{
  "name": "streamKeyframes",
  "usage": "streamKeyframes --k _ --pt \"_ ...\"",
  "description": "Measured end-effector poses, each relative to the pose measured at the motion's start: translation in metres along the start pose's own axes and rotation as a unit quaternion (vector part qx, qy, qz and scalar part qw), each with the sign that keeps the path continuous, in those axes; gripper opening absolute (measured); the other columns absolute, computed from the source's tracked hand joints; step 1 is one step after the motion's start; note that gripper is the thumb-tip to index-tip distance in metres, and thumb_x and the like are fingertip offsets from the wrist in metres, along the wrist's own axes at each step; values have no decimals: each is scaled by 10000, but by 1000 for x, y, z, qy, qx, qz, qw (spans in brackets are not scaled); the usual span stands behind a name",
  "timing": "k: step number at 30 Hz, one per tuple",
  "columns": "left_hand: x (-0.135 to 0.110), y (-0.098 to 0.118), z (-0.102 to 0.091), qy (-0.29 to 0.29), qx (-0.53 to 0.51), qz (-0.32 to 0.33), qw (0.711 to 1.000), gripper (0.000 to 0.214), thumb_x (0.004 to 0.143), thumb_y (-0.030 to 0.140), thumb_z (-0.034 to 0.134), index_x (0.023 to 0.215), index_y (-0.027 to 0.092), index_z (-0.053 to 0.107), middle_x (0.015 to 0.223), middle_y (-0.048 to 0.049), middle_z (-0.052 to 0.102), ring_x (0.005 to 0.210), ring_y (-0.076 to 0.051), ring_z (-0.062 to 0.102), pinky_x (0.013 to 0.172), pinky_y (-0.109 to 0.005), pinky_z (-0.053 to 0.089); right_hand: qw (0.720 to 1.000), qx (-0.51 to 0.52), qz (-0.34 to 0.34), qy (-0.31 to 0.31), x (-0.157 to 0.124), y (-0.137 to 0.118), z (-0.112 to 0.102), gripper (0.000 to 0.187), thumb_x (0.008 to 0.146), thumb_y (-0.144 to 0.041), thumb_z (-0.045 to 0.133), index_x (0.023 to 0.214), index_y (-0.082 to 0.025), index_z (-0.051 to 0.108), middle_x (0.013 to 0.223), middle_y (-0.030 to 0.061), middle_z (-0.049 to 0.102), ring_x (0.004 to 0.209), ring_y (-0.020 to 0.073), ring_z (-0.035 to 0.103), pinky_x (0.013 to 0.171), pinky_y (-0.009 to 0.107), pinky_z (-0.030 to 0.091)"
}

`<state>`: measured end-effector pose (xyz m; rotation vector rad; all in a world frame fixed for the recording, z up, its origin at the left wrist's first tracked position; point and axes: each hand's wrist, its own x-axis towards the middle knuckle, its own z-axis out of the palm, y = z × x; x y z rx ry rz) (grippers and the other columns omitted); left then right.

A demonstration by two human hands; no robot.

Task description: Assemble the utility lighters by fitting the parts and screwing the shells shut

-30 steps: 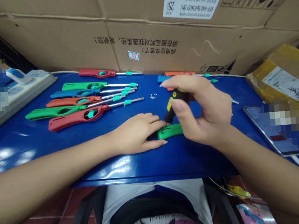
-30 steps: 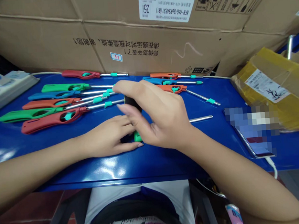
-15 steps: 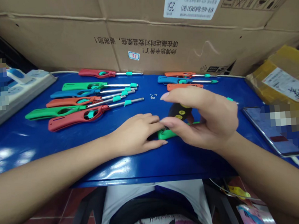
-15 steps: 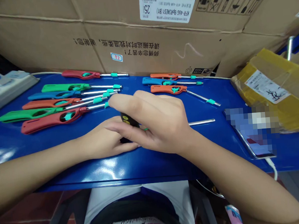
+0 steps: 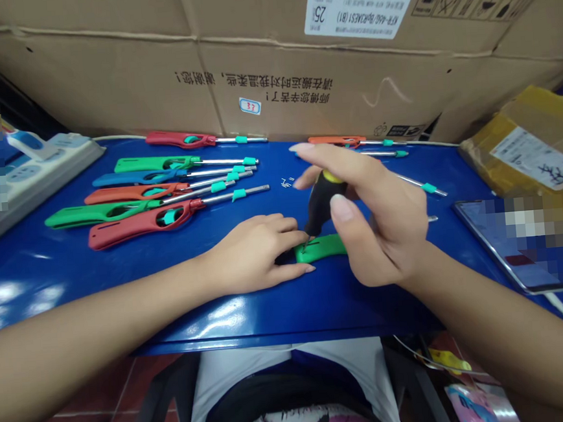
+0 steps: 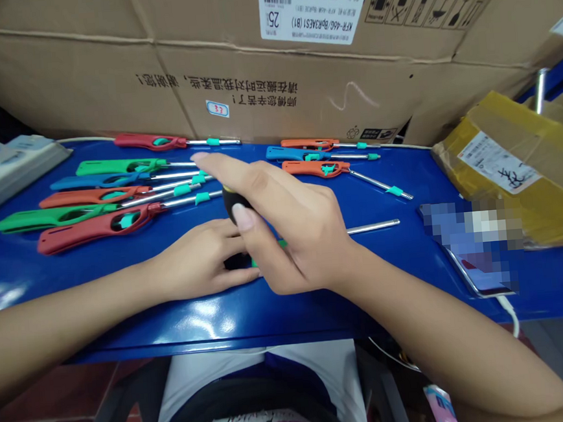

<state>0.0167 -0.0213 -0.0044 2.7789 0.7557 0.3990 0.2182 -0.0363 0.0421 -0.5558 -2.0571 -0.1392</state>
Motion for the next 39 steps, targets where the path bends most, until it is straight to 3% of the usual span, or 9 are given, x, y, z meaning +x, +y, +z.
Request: streamKeyframes --k 2,7,10,14,18,23,29,36,39 --pt "0 0 0 -1 -3 -1 1000 383 1002 496 566 1164 183 718 1092 -101 727 1004 -290 690 853 -413 549 1000 3 2 -4 -1 0 0 423 1015 -181 434 1420 -250 536 1265 66 725 955 186 747 792 328 643" --pt "1 2 0 -2 -9 -2 1000 397 1004 485 568 1199 170 712 1105 -103 731 968 -273 689 785 -372 540 999 -50 -7 14 0 0 -1 282 983 -301 630 1261 -249 631 1033 42 770 791 188 728 704 313 634" --pt "1 2 -1 2 -6 -3 1000 395 998 495 577 1189 180 719 1091 -104 732 970 -277 690 816 -388 548 998 -68 13 10 -1 1 0 289 1028 -355 525 1277 -253 629 1077 61 763 859 215 742 758 361 648" --pt "1 2 -2 -6 -9 -9 1000 394 1000 498 565 1191 190 719 1118 -110 730 1033 -295 689 883 -425 554 998 -30 46 -3 -5 1 2 413 1031 -245 379 1398 -255 567 1209 88 730 945 228 746 790 396 659" --pt "1 1 -1 0 -7 -8 1000 386 998 498 565 1170 190 722 1085 -98 735 1008 -285 691 865 -406 551 998 -51 20 9 -2 2 2 352 1014 -249 451 1329 -251 609 1170 77 756 868 211 743 723 369 657" --pt "1 1 0 15 0 -1 1000 375 981 495 601 1103 166 732 973 -78 731 840 -248 673 718 -354 521 997 -58 -24 42 3 4 -1 173 969 -303 661 1119 -217 674 924 36 786 676 169 698 634 316 613" --pt "1 2 -1 7 -8 -7 1000 379 991 501 582 1139 182 724 1029 -83 726 944 -265 685 806 -371 535 999 -45 12 -28 2 1 -5 359 1055 -295 383 1316 -243 623 1131 68 760 946 217 747 806 380 643" --pt "1 1 1 20 -8 -16 1000 379 974 496 606 1124 162 708 1010 -89 721 932 -252 686 769 -340 532 998 -53 -37 -26 5 -1 -7 202 989 -291 610 1170 -225 669 892 24 751 762 185 717 700 316 610" --pt "1 1 1 11 -10 -14 1000 380 983 497 594 1144 176 716 1044 -87 727 969 -263 692 826 -367 544 998 -56 -21 -23 3 -1 -7 239 1028 -301 533 1223 -229 651 967 36 764 792 182 724 728 319 614"
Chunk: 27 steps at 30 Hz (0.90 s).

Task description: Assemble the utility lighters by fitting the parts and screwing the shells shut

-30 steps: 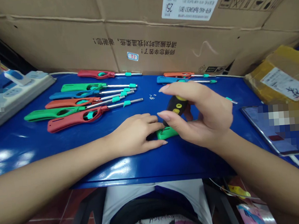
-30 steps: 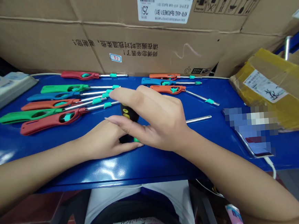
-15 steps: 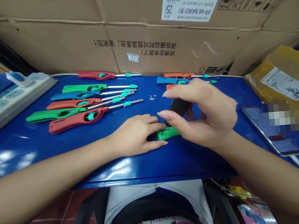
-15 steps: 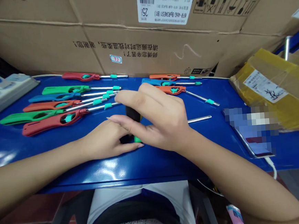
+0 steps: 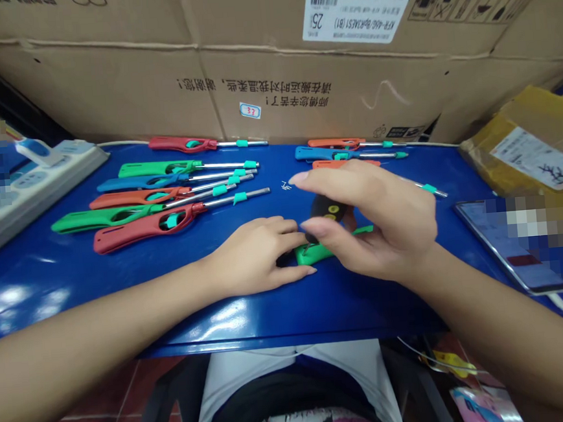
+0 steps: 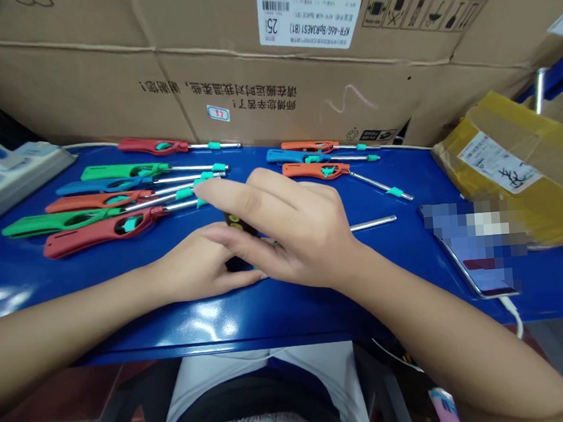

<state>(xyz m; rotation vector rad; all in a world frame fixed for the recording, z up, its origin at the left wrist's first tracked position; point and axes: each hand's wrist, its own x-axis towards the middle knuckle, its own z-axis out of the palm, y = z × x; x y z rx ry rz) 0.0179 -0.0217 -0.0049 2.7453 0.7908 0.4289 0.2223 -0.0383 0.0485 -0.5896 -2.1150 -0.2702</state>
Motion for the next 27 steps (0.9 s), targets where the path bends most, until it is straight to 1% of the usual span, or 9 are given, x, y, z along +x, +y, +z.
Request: streamKeyframes --k 3,5,10,15,16,18,21,24,27 --pt "0 0 0 -5 0 -3 1000 377 985 490 587 1147 179 726 1112 -95 723 1001 -281 695 850 -397 551 999 36 21 -6 -2 -1 2 354 1037 -214 405 1339 -233 589 1147 54 751 953 194 731 826 345 623" --pt "0 0 0 -5 -1 -6 1000 387 985 491 583 1167 180 724 1134 -96 718 1008 -285 695 855 -407 554 998 53 19 -9 -3 -1 3 363 1018 -178 428 1348 -220 576 1174 55 744 985 194 725 829 346 622" --pt "-1 -1 0 -9 3 -2 1000 394 992 503 568 1172 192 727 1087 -85 713 972 -270 688 826 -397 551 999 43 17 9 -2 3 5 246 999 -196 558 1236 -206 625 1082 48 760 922 190 727 759 326 610" --pt "-1 1 -1 6 6 0 1000 333 963 450 634 1145 192 738 1028 -75 703 918 -249 671 788 -362 549 999 24 8 44 1 6 4 174 949 -286 715 1103 -231 656 962 25 771 792 176 713 710 311 603" --pt "-1 2 -1 6 5 -1 1000 331 960 447 637 1146 193 738 1041 -77 702 922 -249 671 796 -365 551 999 20 10 42 2 6 3 169 958 -290 704 1109 -229 658 960 28 771 782 175 712 706 312 602" --pt "-1 1 -1 3 3 -3 1000 352 965 459 622 1170 194 731 1096 -85 697 945 -252 673 820 -375 557 999 27 17 21 2 4 1 190 1015 -259 589 1194 -232 646 1028 42 773 831 184 726 742 329 608" --pt "-2 0 0 1 -2 -3 1000 367 979 467 585 1186 197 723 1161 -94 691 1001 -260 677 857 -384 559 998 53 23 -20 1 1 -2 366 1037 -163 414 1351 -254 578 1179 50 751 989 195 732 855 360 613" --pt "-2 0 2 2 -11 -6 1000 350 973 446 587 1175 194 720 1135 -89 703 1017 -268 677 845 -380 559 998 45 18 -28 0 0 -2 337 1034 -192 457 1338 -250 588 1152 42 749 961 184 728 869 345 609" --pt "-3 0 2 0 -16 -10 1000 360 961 423 604 1209 185 708 1115 -91 705 1005 -265 674 828 -373 559 999 22 15 -20 0 0 -2 239 1022 -266 558 1240 -213 643 1032 41 750 833 169 719 778 318 604"
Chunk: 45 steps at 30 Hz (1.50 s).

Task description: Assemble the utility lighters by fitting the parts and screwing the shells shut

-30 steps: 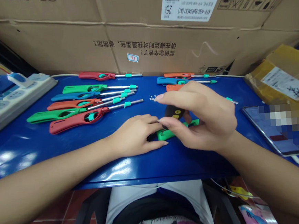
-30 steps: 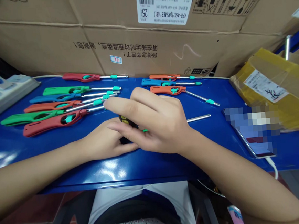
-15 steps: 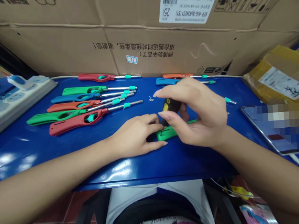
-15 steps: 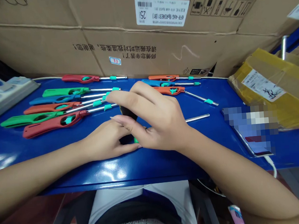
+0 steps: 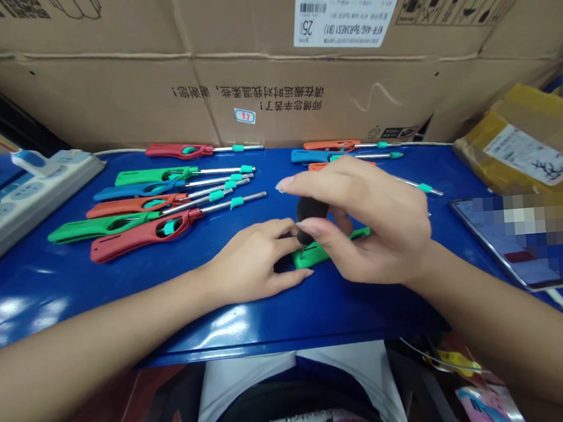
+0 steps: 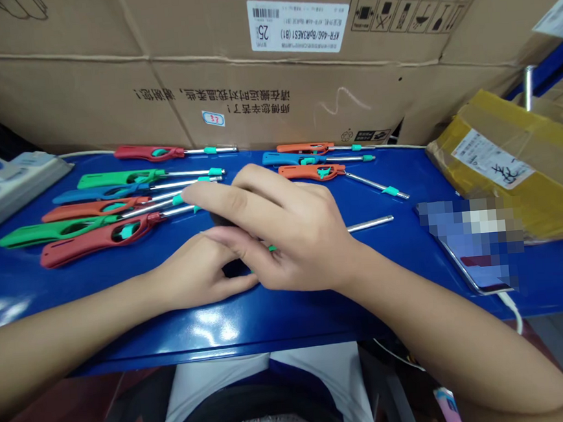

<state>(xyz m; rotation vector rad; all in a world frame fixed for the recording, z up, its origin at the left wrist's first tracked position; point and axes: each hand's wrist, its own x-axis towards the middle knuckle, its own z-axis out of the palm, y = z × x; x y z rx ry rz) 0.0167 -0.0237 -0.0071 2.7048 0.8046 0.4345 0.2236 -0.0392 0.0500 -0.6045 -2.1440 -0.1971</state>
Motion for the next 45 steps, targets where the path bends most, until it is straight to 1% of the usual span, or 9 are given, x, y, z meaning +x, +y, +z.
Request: streamKeyframes --k 4,8,11,18,24,34,37,40,45 --pt "-1 2 0 13 12 2 1000 326 945 400 622 1154 169 720 1030 -86 695 909 -244 663 755 -350 546 1000 -27 3 3 2 1 -2 233 986 -331 659 1175 -196 660 964 46 761 755 165 706 667 298 578" --pt "-1 3 1 26 17 -1 1000 281 935 401 622 1066 173 721 966 -58 671 837 -222 650 710 -337 527 1000 12 12 -5 2 1 -3 293 1034 -231 493 1305 -247 603 1109 51 762 889 185 724 767 331 608" --pt "-2 3 2 32 16 -16 999 269 921 401 633 1051 179 712 956 -50 663 842 -220 652 701 -329 518 999 45 6 -12 2 0 -3 313 1021 -185 482 1307 -237 598 1146 56 747 984 195 722 819 343 616" --pt "-2 6 1 52 -30 -54 997 242 875 338 670 1051 174 696 979 -44 656 849 -204 661 715 -313 543 997 11 -36 70 4 2 2 154 928 -286 730 1035 -198 663 773 1 685 708 167 635 693 322 590" --pt "-2 3 2 40 -19 -40 998 287 922 402 638 1089 182 718 1046 -67 680 917 -237 678 754 -350 555 998 61 19 -1 2 4 0 341 1015 -199 463 1333 -228 584 1187 77 738 1089 225 706 855 376 626" --pt "-1 5 2 48 -1 -40 998 237 894 362 667 1057 194 703 917 -33 647 794 -193 631 632 -290 475 999 35 10 21 -1 9 5 345 951 -422 706 1229 -232 627 1068 42 747 881 186 720 790 343 623" --pt "-2 5 1 50 -2 -45 998 210 901 363 656 1015 191 697 893 -27 638 770 -186 625 630 -289 473 997 68 -16 21 0 8 5 275 1013 -330 587 1254 -201 613 1078 66 742 985 198 704 872 360 610" --pt "-2 6 2 42 -12 -51 998 234 914 373 638 1052 191 690 934 -37 655 804 -199 647 660 -304 499 991 129 -31 -2 0 6 5 337 1005 -173 465 1326 -159 569 1208 101 716 1136 213 676 968 397 587" --pt "-2 9 3 53 -33 -71 996 210 889 353 657 994 174 689 925 -44 662 805 -205 661 648 -301 511 992 118 -33 17 -1 4 7 316 984 -214 591 1299 -199 574 1092 64 733 918 192 701 835 365 618"
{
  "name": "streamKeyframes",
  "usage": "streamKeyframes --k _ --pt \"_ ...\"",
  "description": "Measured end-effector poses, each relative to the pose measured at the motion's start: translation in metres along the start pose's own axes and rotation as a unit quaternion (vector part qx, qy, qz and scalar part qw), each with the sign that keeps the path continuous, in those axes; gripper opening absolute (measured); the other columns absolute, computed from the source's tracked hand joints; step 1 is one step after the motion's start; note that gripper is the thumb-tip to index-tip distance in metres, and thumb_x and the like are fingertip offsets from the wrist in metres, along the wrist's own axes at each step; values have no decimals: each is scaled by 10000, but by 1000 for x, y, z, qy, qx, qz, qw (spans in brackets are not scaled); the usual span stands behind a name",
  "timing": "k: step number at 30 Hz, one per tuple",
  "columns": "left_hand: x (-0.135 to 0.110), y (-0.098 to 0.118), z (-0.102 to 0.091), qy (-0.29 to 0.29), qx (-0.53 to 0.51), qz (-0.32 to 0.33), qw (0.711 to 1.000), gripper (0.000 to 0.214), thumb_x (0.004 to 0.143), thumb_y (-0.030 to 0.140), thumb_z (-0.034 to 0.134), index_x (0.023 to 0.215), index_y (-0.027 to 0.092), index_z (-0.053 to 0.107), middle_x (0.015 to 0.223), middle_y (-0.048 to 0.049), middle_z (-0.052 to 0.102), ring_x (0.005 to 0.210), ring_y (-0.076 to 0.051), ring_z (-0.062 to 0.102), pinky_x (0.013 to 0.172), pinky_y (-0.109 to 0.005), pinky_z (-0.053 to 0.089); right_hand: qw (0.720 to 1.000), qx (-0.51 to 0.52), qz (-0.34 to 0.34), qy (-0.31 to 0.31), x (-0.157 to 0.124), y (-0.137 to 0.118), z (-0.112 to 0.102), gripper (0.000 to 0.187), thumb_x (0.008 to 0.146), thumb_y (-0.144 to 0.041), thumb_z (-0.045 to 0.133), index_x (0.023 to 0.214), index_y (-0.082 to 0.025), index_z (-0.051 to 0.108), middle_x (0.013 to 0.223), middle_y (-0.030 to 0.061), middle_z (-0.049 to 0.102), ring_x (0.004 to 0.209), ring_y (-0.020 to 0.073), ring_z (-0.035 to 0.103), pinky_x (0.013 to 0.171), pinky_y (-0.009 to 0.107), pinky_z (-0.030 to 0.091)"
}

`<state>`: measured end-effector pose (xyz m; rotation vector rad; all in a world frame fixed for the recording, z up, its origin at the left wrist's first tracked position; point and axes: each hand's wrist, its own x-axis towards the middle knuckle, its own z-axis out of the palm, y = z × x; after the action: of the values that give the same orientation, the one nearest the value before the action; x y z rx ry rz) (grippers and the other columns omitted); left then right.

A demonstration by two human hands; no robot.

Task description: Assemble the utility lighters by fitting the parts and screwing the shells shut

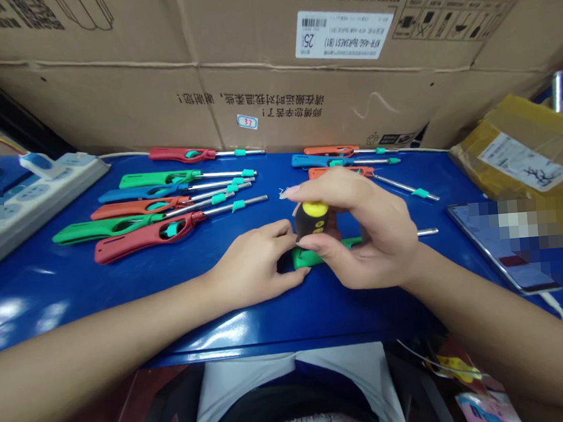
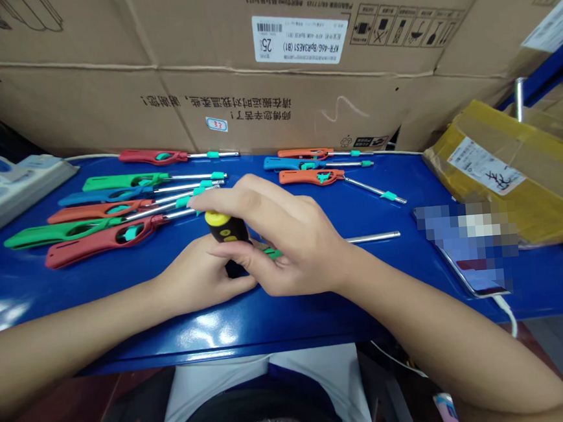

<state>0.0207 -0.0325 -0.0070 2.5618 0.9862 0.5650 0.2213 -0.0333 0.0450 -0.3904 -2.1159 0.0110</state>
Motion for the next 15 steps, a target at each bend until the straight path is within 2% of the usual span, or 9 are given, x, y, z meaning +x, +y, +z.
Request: streamKeyframes --k 4,8,11,15 --pt "1 2 0 1 9 -17 1000 229 880 354 668 1024 177 689 973 -52 677 816 -204 664 677 -312 522 999 -43 19 -20 -1 0 -2 309 971 -222 646 1274 -255 595 989 44 716 806 183 668 768 347 621" --pt "2 1 0 -4 18 -14 1000 214 882 365 671 992 183 691 915 -38 671 773 -192 648 635 -296 495 996 -78 33 -32 -3 0 -3 324 971 -257 660 1289 -274 602 998 43 726 825 201 683 846 391 622" --pt "2 -1 1 -2 27 -6 1000 226 875 375 692 1009 194 700 881 -30 655 762 -191 638 583 -276 453 995 -91 45 -12 -3 1 -2 317 963 -275 675 1273 -263 611 1050 58 749 838 215 696 831 397 628" --pt "1 -1 1 4 22 -7 1000 255 877 380 710 1064 208 693 943 -32 671 813 -199 657 615 -281 478 990 -110 69 51 -4 1 1 295 920 -339 745 1179 -244 640 1049 71 763 730 191 684 680 334 627"
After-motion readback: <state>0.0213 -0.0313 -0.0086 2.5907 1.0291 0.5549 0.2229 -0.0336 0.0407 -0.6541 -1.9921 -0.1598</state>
